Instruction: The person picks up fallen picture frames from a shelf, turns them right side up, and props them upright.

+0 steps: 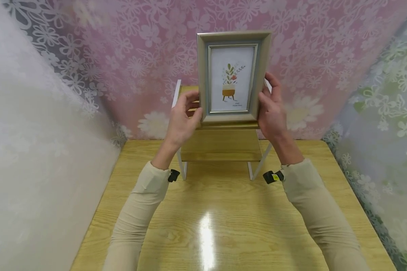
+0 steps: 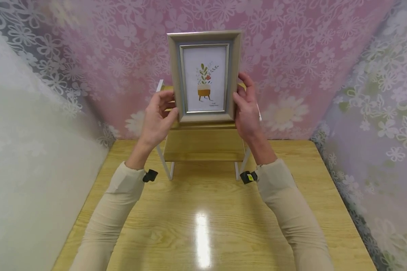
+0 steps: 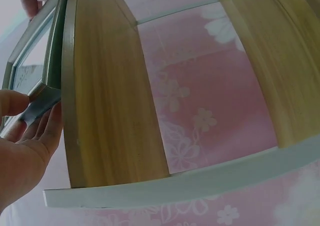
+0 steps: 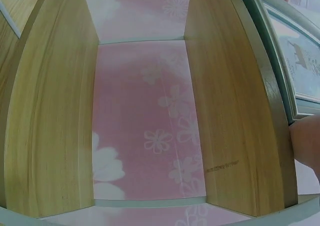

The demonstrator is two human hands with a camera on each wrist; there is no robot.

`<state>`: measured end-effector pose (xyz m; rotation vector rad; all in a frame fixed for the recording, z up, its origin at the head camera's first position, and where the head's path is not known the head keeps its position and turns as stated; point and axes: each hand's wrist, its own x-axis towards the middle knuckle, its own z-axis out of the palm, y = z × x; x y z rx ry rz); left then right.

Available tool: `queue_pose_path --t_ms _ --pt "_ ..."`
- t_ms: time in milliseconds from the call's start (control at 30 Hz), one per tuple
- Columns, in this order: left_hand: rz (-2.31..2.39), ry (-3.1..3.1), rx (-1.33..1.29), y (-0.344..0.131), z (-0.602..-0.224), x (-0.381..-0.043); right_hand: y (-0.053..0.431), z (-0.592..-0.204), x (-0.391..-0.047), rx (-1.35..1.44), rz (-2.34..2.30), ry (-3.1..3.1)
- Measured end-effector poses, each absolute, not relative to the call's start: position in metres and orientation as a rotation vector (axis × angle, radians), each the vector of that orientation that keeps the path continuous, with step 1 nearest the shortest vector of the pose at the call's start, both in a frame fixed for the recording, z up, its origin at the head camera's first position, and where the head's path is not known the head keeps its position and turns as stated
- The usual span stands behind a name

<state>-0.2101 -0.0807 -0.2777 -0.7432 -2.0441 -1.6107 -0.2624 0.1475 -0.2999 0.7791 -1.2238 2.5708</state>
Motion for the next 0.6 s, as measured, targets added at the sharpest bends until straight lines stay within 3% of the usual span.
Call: queue_pose_path --t_ms 600 --pt "-1.59 -2.041 -0.715 -0.081 -0.291 -0.222 0.15 -0.306 -0.263 0.849 2.553 -1.32"
